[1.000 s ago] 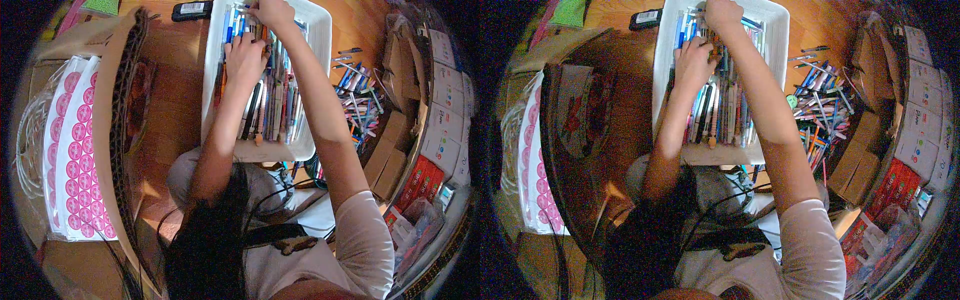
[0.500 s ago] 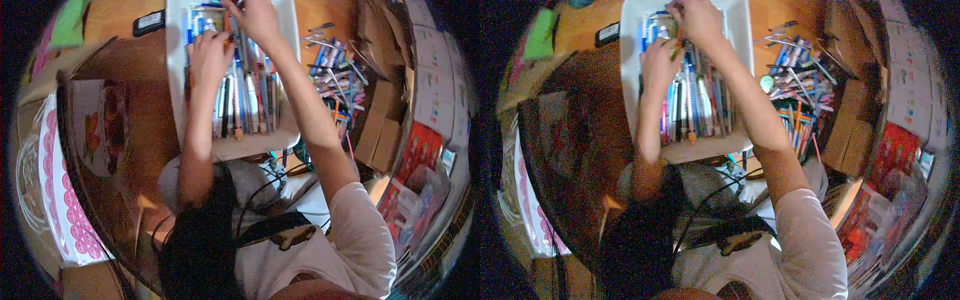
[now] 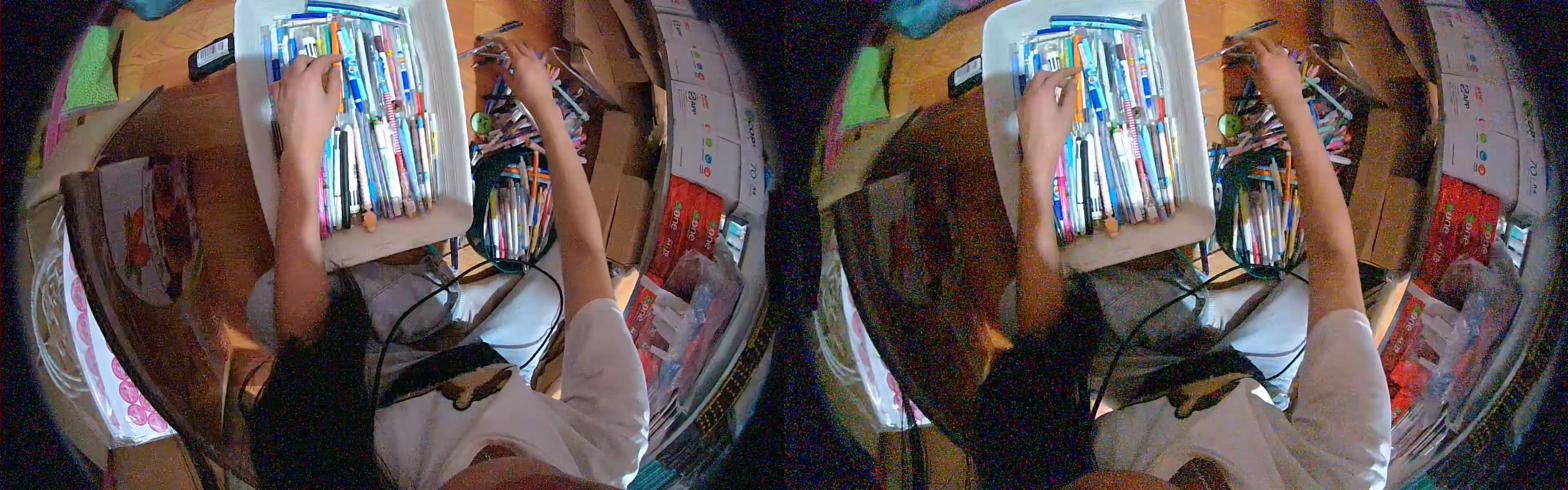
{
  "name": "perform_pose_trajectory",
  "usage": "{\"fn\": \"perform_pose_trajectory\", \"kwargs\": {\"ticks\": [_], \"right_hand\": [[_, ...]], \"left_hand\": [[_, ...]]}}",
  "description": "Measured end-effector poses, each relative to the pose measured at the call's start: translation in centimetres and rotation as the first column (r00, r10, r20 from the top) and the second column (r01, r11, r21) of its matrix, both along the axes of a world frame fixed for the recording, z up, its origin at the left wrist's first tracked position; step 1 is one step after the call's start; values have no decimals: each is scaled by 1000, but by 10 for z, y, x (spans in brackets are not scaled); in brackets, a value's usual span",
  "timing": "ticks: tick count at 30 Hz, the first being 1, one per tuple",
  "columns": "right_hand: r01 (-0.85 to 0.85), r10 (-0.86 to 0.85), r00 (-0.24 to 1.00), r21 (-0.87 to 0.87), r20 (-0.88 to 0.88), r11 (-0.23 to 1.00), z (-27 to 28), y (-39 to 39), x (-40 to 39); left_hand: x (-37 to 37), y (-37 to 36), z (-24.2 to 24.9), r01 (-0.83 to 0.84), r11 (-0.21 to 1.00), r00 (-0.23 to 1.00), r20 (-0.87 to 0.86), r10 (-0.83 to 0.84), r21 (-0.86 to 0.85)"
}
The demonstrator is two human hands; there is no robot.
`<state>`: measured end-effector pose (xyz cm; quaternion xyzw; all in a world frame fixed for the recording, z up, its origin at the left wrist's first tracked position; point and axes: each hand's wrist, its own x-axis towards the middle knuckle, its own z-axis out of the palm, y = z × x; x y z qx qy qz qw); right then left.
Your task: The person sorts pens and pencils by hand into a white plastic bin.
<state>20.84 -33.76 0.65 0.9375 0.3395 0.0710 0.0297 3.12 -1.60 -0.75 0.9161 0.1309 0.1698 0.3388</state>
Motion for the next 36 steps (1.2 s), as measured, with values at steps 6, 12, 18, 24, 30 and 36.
{"fn": "perform_pose_trajectory", "kwargs": {"ticks": [6, 12, 18, 24, 30, 36], "right_hand": [[-175, 172, 981, -23, -89, 984, -13, 1, 27], [-298, 278, 954, -302, -108, 905, 6, -16, -1], [-394, 393, 919, 103, 25, 914, 64, -40, -57], [274, -29, 956, 847, -293, 456, 123, -9, -128], [353, 54, 900, 794, -433, 494, 122, 63, -150], [494, 119, 815, 788, -567, 368, 82, 97, -166]], "left_hand": [[3, 2, -8, 14, 1000, 995, 103, -14, -4], [7, 9, -16, 21, 997, 988, 154, -32, 71], [-2, -1, 12, 2, 1000, 994, 111, -3, 9], [-1, -7, 26, 177, 951, 958, 264, -108, -253], [-29, -75, 64, 550, 710, 834, 247, -493, -440], [-44, -74, 57, 423, 747, 885, 58, -462, -513]]}}
